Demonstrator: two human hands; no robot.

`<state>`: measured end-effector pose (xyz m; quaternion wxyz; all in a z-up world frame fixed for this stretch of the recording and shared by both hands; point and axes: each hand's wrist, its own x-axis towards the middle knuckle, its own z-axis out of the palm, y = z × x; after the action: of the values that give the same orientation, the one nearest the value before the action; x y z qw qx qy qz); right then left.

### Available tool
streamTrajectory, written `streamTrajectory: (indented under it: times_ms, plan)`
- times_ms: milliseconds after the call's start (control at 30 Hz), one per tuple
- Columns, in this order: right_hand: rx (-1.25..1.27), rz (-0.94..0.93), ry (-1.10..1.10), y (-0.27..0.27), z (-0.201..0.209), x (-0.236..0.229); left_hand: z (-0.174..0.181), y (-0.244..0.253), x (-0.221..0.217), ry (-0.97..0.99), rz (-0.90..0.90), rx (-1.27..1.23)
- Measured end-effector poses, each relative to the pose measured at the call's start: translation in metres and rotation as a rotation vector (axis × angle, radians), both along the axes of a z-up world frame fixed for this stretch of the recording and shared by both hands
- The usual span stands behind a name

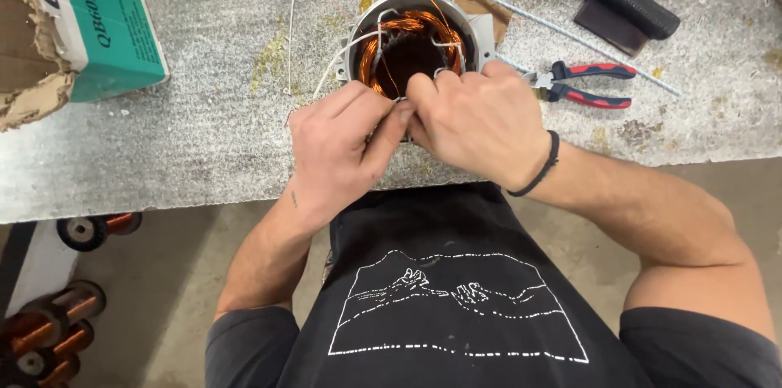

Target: The person winds copper wire around a motor stator, carefully tucking the wire into slots and securing it with white ties. They use pliers to cut the wire and a hammer to tap the stator, ensuring the windings are properly seated.

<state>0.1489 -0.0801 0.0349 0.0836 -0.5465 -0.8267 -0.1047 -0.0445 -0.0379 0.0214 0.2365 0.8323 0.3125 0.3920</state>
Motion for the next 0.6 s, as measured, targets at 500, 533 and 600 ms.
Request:
streamTrajectory:
  times_ms: [500, 533, 600]
  plan:
    - [-0.253, 0.071, 0.190, 0.011, 0.032, 0.009, -0.020, 0.008, -0.013, -0.094, -0.174, -0.105]
    - [-0.258, 0.080, 0.186, 0.008, 0.039, 0.010, -0.023, 0.008, -0.009, -0.099, -0.165, -0.108]
    - [-0.237, 0.115, 0.290, 0.004, 0.053, 0.013, -0.029, 0.009, 0.000, -0.006, -0.079, 0.031]
